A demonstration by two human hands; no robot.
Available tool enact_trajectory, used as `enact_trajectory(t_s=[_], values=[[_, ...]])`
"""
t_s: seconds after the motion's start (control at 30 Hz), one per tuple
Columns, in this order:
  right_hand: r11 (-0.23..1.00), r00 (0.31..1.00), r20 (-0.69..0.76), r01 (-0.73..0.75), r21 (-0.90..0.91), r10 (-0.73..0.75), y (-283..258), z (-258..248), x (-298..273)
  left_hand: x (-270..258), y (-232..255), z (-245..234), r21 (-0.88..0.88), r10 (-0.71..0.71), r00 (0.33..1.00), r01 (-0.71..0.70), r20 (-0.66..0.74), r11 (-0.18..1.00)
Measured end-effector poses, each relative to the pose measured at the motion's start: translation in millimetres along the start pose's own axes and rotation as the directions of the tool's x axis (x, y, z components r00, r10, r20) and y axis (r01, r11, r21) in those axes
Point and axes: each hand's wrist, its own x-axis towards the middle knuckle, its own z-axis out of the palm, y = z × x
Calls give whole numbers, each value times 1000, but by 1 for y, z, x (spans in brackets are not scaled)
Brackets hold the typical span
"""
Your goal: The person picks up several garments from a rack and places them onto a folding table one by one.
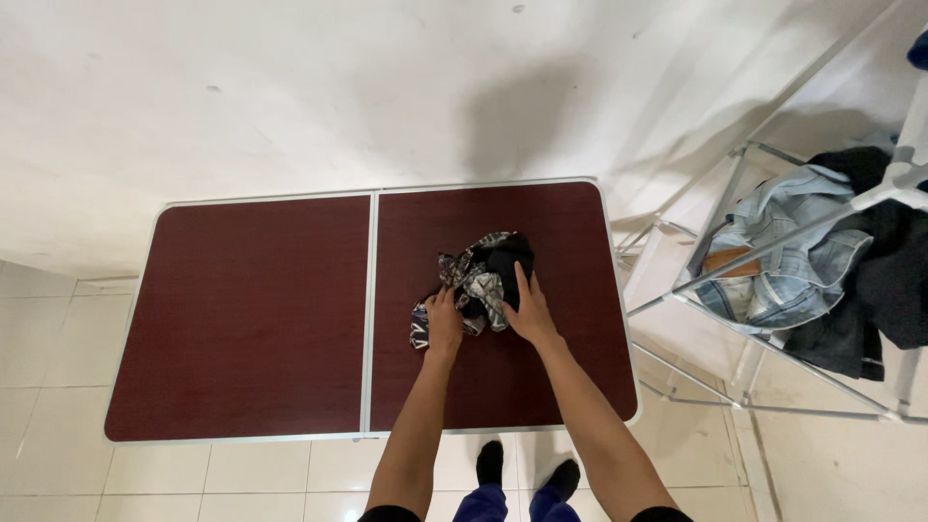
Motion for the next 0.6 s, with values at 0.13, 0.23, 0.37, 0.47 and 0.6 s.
enact_trajectory(t_s=[0.13,0.23,0.37,0.47,0.6], values=[[991,989,78,-124,-54,128,-2,-4,6,3,-1,-3,17,-64,984,62,167,998],[994,995,63,-71,-82,77,0,-8,8,10,3,-7,109,-100,966,76,239,991],[994,1000,3,3,-106,-3,8,-12,7,12,18,-13,105,-69,961,43,266,994],[992,999,-30,18,-124,-22,11,-22,5,13,35,-17,55,-8,977,-4,212,998],[992,997,-69,14,-125,-22,8,-38,-3,11,54,-23,-4,118,988,-118,98,993]])
